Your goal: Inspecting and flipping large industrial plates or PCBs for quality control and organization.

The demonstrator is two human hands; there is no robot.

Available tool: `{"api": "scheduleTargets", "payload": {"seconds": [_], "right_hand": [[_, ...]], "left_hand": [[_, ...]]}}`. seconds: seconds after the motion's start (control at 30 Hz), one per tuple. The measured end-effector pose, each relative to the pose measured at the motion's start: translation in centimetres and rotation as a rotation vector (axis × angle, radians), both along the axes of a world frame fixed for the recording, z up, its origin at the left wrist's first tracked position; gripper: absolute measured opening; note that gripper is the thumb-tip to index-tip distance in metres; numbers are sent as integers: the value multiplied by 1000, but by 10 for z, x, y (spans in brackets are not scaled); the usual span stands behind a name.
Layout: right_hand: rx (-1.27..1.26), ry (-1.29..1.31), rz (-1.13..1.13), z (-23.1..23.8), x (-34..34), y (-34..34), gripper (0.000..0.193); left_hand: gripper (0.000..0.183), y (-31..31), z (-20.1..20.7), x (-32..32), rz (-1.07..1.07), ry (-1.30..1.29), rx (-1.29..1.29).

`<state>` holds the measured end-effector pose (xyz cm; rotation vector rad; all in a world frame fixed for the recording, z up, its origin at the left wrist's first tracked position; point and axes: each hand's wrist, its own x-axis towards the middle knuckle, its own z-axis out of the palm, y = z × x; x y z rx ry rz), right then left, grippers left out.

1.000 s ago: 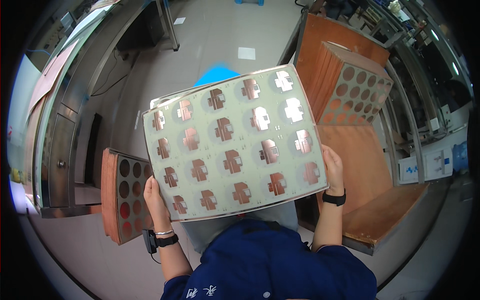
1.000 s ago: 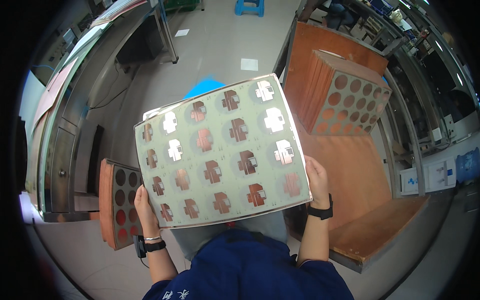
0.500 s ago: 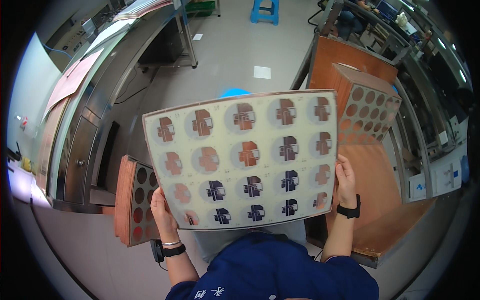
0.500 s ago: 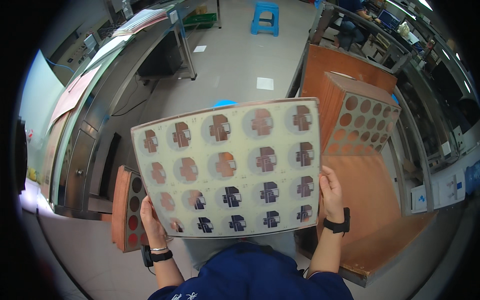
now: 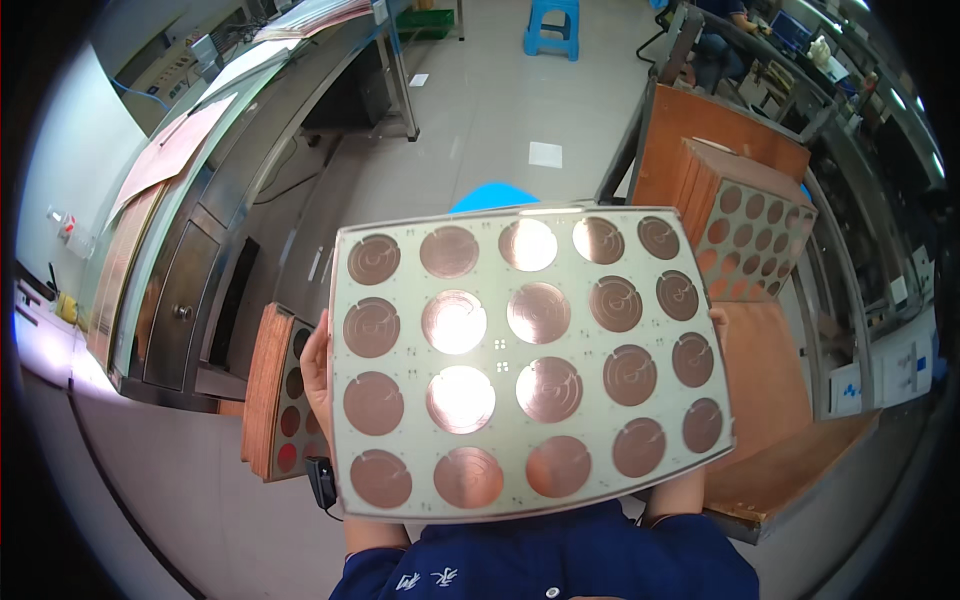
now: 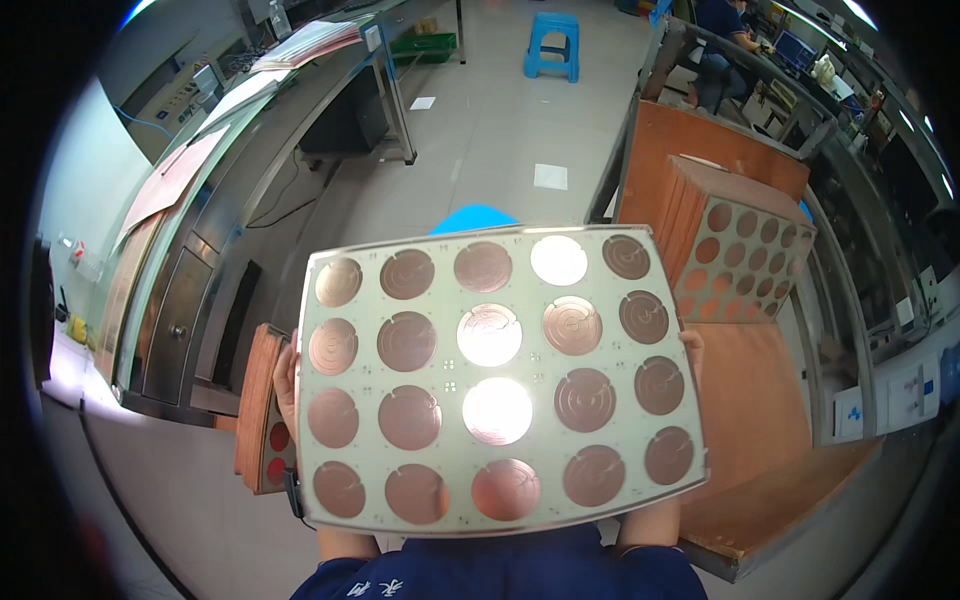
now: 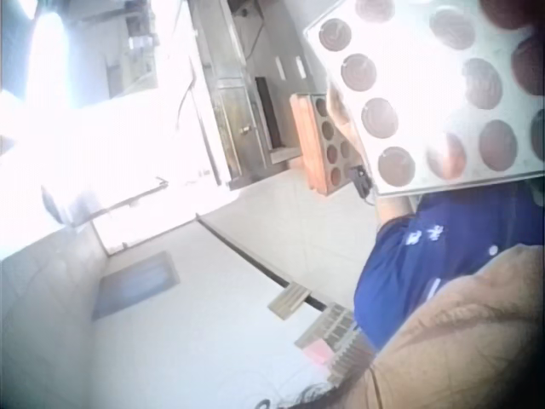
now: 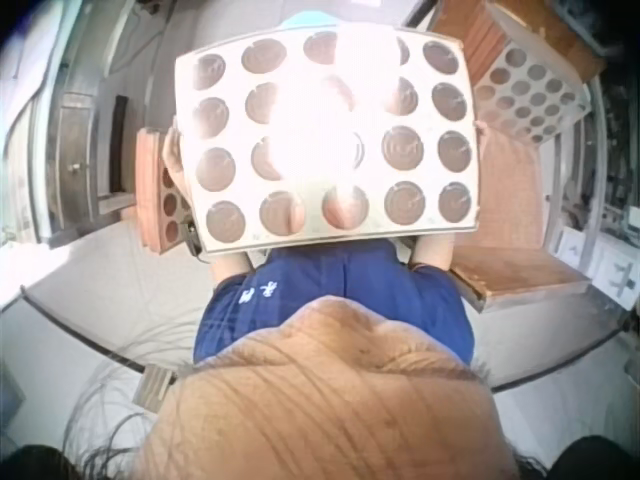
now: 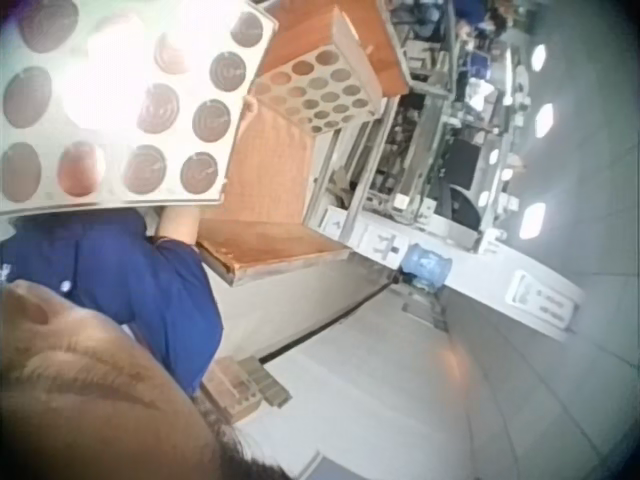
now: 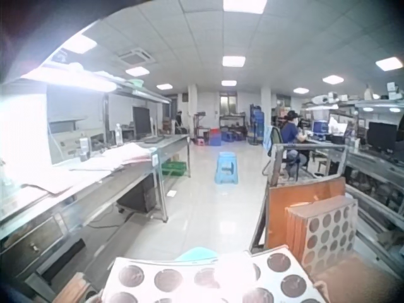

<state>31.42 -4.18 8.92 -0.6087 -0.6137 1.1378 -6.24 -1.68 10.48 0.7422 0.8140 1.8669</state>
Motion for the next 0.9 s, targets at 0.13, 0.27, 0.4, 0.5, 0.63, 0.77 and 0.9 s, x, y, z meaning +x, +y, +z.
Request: {"api": "scheduleTargets", "payload": {"seconds": [0.13, 0.27, 0.4, 0.5, 0.63, 0.77, 0.9], "right_hand": [[-48, 23, 53, 3, -8, -6, 47], [-70, 30, 78, -1, 2, 2, 50], [-497, -188, 151, -41, 16, 1, 26], [-461, -191, 277, -59, 15, 5, 22], [-354, 19, 229, -55, -18, 15, 21], [-208, 221, 207, -29, -49, 15, 18], [-146, 275, 229, -31, -71, 4, 33]], "left_hand": [[47, 2, 3, -1, 24, -66, -178], [44, 2, -19, -6, -49, -296, -105], [43, -9, -44, -15, -202, -457, -102], [43, -18, -69, -20, -313, -601, -126], [43, -16, -78, -12, -385, -445, -120], [49, -19, -38, 34, -424, -399, -63], [46, -27, -33, 63, -453, -283, -52]]}}
